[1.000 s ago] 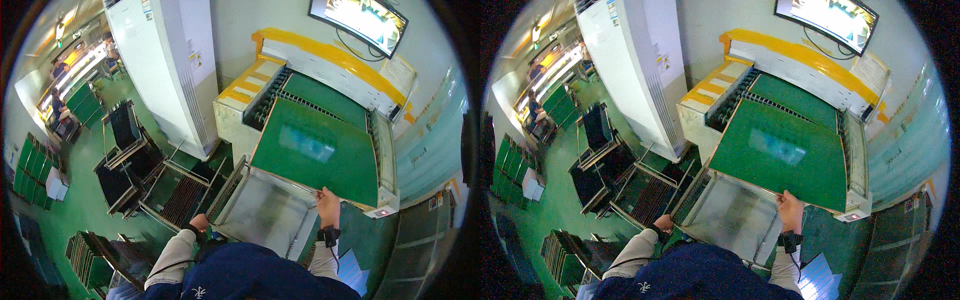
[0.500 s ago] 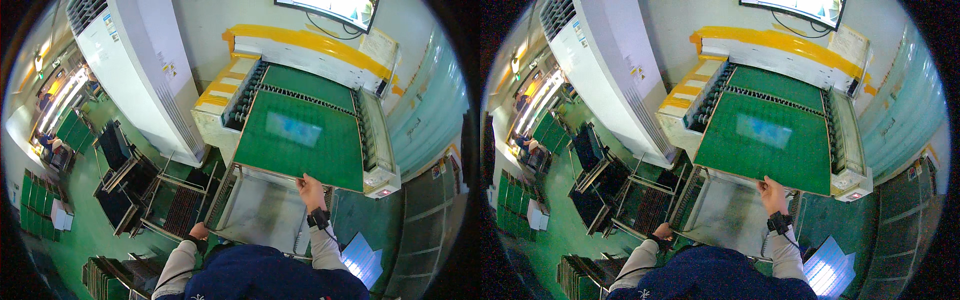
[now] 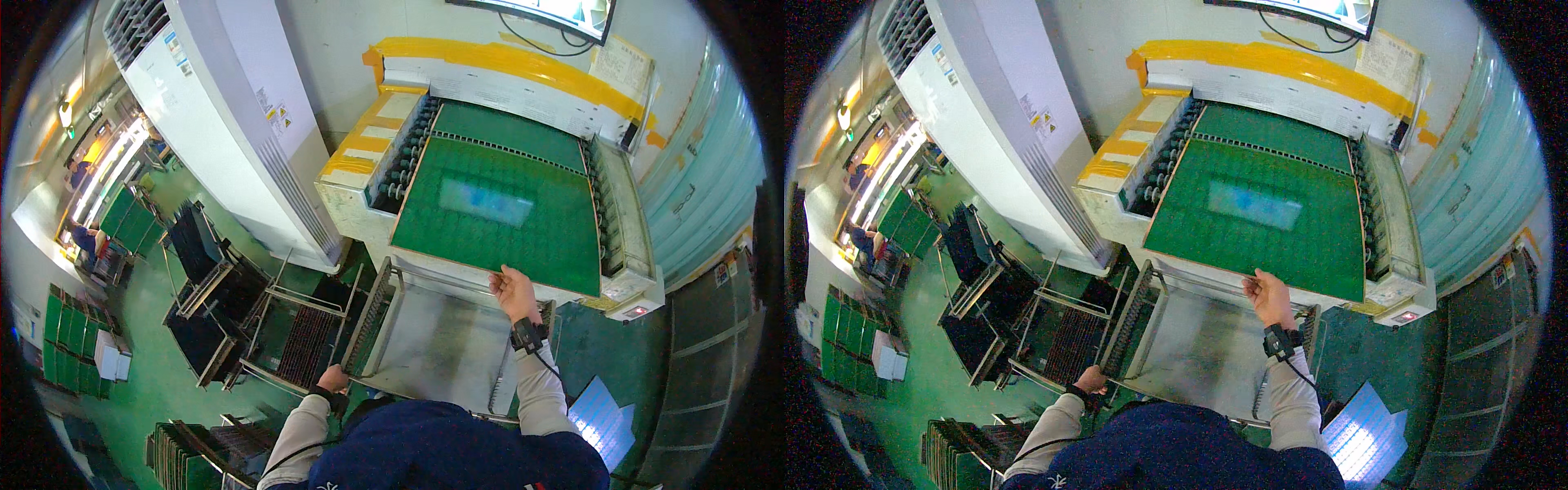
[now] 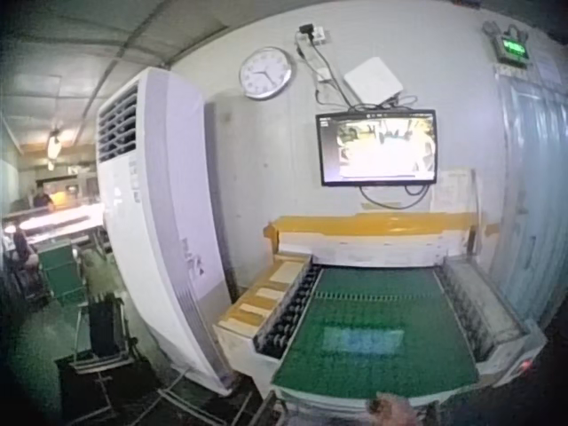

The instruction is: Manually sorting green circuit boards into different slots or racks for processing.

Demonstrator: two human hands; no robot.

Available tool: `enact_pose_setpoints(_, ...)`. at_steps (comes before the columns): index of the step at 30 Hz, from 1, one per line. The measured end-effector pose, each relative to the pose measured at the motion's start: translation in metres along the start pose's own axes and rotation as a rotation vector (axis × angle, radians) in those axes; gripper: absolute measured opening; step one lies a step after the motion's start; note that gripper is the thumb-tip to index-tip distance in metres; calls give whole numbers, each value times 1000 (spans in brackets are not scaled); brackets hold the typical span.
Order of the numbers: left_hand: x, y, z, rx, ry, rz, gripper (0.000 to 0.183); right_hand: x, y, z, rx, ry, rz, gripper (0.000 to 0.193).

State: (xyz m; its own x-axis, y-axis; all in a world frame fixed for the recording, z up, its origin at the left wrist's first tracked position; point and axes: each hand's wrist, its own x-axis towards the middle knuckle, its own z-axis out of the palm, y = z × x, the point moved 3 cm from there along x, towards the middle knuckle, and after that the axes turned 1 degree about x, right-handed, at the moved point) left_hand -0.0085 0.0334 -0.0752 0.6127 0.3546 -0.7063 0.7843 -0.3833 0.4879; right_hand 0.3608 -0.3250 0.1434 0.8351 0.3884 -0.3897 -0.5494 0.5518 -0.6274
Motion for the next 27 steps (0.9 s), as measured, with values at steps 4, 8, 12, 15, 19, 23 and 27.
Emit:
enact_pose_setpoints(4,-6,3,0,-6,-16,-15,19,6,0,1,5,-8,20,15)
enact_pose_setpoints(8,-20,18,-3,-64,-7,-40,18,6,-1,4,10,-8,6,15)
enact_pose_setpoints(12,-26,25,-6,25,-44,-27,19,12,0,2,16,-2,-31,17)
enact_pose_setpoints(15,-35,35,-11,5,-74,-71,25,12,-3,4,14,-4,-15,17)
enact_pose_setpoints(19,-34,49,-27,297,-97,-27,47,1,-12,19,-56,-24,40,23)
enact_pose_setpoints(23,-14,58,-34,185,98,198,68,-27,-12,20,-201,-45,46,37)
enact_pose_setpoints(27,-12,85,-45,134,106,197,67,-56,15,-21,-307,44,44,37)
